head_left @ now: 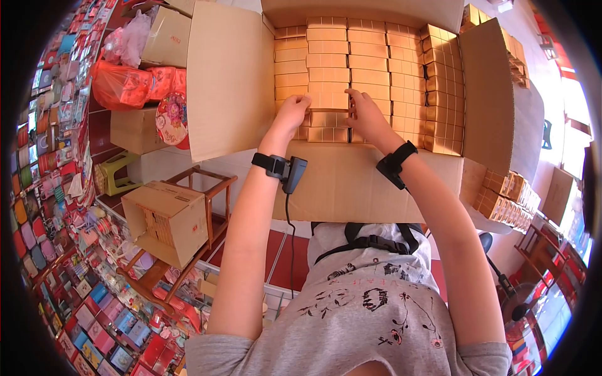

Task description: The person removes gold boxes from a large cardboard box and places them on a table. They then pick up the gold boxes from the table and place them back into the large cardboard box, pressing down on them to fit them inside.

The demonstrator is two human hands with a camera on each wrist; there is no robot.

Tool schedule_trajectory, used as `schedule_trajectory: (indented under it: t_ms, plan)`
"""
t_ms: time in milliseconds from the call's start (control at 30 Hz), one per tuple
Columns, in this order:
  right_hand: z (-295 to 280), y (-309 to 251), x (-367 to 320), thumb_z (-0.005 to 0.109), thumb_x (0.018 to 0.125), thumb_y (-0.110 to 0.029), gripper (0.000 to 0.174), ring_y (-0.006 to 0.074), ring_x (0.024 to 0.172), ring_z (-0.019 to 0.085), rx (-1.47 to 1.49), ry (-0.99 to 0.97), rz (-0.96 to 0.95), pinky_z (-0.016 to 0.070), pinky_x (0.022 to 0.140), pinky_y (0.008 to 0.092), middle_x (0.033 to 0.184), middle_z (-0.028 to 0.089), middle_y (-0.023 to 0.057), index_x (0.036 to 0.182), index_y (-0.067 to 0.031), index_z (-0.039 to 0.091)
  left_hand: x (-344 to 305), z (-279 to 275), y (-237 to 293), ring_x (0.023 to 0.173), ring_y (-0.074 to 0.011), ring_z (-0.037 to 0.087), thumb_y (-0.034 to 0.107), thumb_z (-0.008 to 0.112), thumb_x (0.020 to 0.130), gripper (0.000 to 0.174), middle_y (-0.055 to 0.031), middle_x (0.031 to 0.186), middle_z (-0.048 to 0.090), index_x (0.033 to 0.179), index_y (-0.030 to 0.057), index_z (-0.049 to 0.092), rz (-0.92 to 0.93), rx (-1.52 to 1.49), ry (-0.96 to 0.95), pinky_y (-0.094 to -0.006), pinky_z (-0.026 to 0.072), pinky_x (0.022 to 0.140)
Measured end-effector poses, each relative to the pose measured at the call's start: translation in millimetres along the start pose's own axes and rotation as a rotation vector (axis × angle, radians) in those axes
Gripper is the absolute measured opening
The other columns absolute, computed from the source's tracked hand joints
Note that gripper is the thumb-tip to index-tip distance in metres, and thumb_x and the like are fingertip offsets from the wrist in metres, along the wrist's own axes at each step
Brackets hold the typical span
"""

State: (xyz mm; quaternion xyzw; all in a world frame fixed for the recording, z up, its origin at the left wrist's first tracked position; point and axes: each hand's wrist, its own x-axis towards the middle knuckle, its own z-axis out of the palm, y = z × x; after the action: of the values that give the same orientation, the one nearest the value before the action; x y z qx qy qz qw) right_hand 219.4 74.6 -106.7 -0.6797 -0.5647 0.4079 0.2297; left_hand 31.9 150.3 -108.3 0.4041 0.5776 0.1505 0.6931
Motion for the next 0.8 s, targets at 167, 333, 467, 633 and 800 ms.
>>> schedule_trajectory:
  t_ms: [167, 333, 467, 633, 800]
  plan:
    - [-2.9, -2.8, 0.0, 0.066, 0.069, 0.000, 0.064, 0.0234, 0.086, 0.059, -0.036, -0.039, 0.016, 0.0505, 0.076, 0.0316, 0.101, 0.049, 0.0146, 0.127, -0.0033, 0.038, -0.3, -0.1, 2.4, 0.087, -0.0125, 0.053, 0.033, 0.048, 0.093, 0.029, -0.0022, 0.094, 0.058, 0.101, 0.0063, 0.055, -0.078, 0.052, 0.020, -0.0300, 0.0427, 0.081]
    - [-6.1, -5.5, -5.2, 0.066, 0.071, -0.001, 0.065, 0.0236, 0.087, 0.059, 0.001, -0.040, 0.012, 0.0507, 0.076, 0.0321, 0.100, 0.048, 0.0147, 0.129, -0.0036, 0.037, -4.2, 4.3, 2.6, 0.087, -0.0118, 0.053, 0.034, 0.050, 0.093, 0.029, -0.0031, 0.096, 0.058, 0.102, 0.0067, 0.055, -0.054, 0.062, 0.048, -0.0293, 0.0444, 0.077]
    - [-9.6, -7.7, -6.8, 0.065, 0.072, -0.001, 0.063, 0.0240, 0.087, 0.060, 0.010, -0.036, 0.030, 0.0509, 0.076, 0.0308, 0.101, 0.051, 0.0153, 0.128, -0.0028, 0.037, -5.2, 10.7, -1.2, 0.081, -0.0137, 0.054, 0.026, 0.054, 0.091, 0.033, -0.0077, 0.095, 0.058, 0.108, -0.0028, 0.052, 0.009, 0.094, 0.126, -0.0262, 0.0456, 0.068]
    - [-17.1, -9.3, -8.6, 0.062, 0.077, -0.004, 0.059, 0.0213, 0.092, 0.061, 0.270, -0.070, 0.143, 0.0504, 0.078, 0.0283, 0.109, 0.055, 0.0159, 0.130, -0.0002, 0.038, -6.5, 14.9, -2.0, 0.091, -0.0164, 0.055, 0.024, 0.056, 0.090, 0.036, -0.0116, 0.103, 0.059, 0.111, -0.0043, 0.051, 0.025, 0.086, 0.173, -0.0272, 0.0458, 0.074]
    - [-9.5, -0.6, -8.4, 0.063, 0.078, -0.005, 0.063, 0.0209, 0.098, 0.060, 0.357, -0.087, 0.159, 0.0499, 0.080, 0.0288, 0.118, 0.053, 0.0172, 0.134, 0.0001, 0.034, -3.4, 9.3, -2.5, 0.090, -0.0110, 0.055, 0.033, 0.051, 0.092, 0.038, -0.0023, 0.105, 0.057, 0.119, 0.0064, 0.049, -0.047, 0.187, 0.100, -0.0303, 0.0457, 0.074]
